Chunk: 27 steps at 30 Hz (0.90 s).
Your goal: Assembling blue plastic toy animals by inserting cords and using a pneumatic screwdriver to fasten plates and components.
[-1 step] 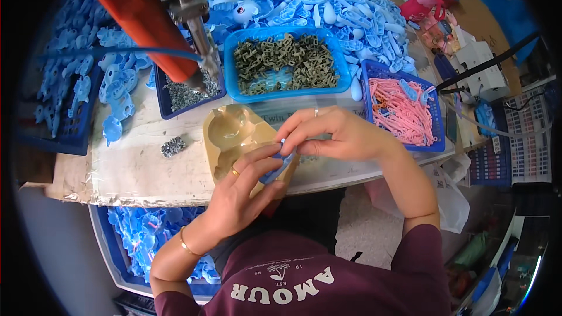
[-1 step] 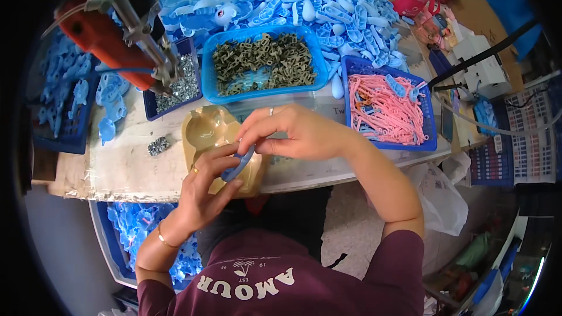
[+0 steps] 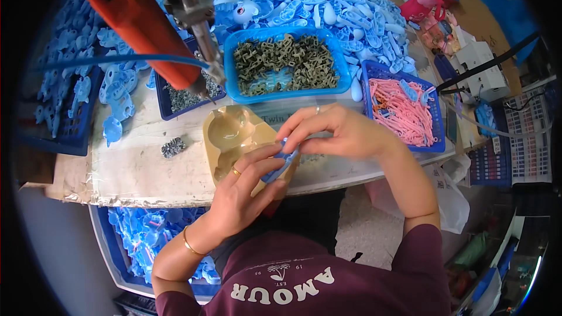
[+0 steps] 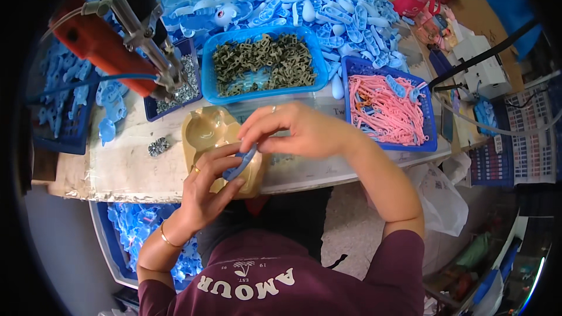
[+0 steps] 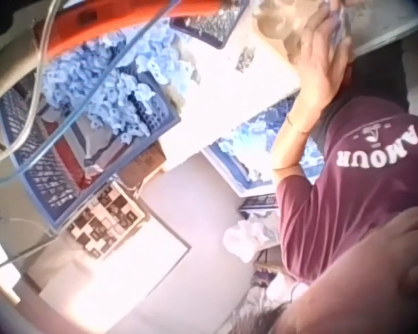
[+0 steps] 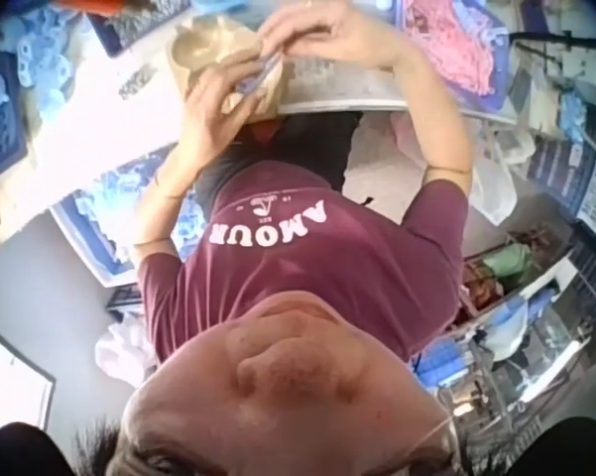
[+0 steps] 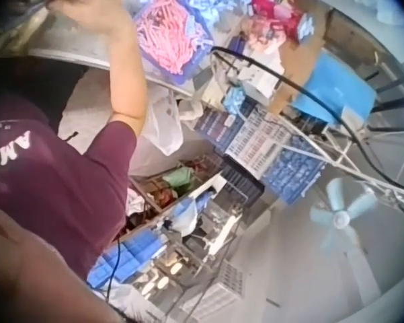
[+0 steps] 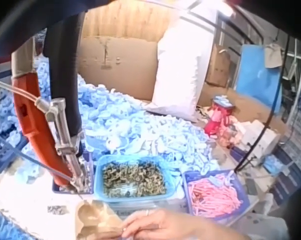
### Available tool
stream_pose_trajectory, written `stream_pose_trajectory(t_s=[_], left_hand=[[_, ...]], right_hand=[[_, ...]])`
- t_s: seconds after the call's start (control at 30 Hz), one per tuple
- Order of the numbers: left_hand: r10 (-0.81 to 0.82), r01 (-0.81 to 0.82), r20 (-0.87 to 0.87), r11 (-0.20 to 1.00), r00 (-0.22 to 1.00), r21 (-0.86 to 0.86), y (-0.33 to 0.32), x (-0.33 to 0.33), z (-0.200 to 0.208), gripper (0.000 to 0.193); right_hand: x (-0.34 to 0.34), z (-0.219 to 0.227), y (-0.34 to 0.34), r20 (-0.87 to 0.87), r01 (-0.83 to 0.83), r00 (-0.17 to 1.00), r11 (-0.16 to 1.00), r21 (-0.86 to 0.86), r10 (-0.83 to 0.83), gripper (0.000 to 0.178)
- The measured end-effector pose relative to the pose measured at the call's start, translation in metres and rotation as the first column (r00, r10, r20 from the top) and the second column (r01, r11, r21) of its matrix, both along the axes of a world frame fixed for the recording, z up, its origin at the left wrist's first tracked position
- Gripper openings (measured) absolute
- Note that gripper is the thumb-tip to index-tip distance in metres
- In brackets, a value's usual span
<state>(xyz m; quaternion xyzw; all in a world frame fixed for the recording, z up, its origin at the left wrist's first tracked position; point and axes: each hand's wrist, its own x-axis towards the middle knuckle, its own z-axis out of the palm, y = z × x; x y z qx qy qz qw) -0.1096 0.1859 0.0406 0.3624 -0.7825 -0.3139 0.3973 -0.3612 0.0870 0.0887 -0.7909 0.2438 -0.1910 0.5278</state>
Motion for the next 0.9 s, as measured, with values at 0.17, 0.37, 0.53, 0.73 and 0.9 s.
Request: stream_pose_trajectory(t_s=[0.17,0.37,0.53,0.73,0.9], left_hand=[[0.139,-0.116,0.096,0.970,0.986,-0.213,0.006,0.011,-0.019,0.040],[0.254,-0.141,0.306,0.926,0.918,-0.349,0.022,0.018,-0.037,0.043],[0.260,-0.145,0.295,0.922,0.920,-0.359,0.023,0.002,-0.048,0.043],[0.243,-0.089,0.377,0.920,0.894,-0.383,0.023,-0.002,-0.059,0.045],[0.267,-0.107,0.325,0.893,0.907,-0.436,0.032,-0.004,-0.060,0.038]], right_hand=[[-0.056,-0.011,-0.094,-0.100,0.565,0.642,0.558,-0.607,-0.760,0.022],[-0.130,-0.038,-0.184,-0.005,-0.026,0.411,-0.006,-1.000,-0.911,0.018],[-0.122,-0.034,-0.172,0.029,0.236,0.546,0.121,-0.964,-0.837,0.013],[0.001,-0.006,-0.045,-0.018,0.604,0.795,0.795,-0.061,-0.606,0.039],[0.036,-0.002,0.011,-0.145,0.418,0.905,0.898,0.139,-0.399,0.043]])
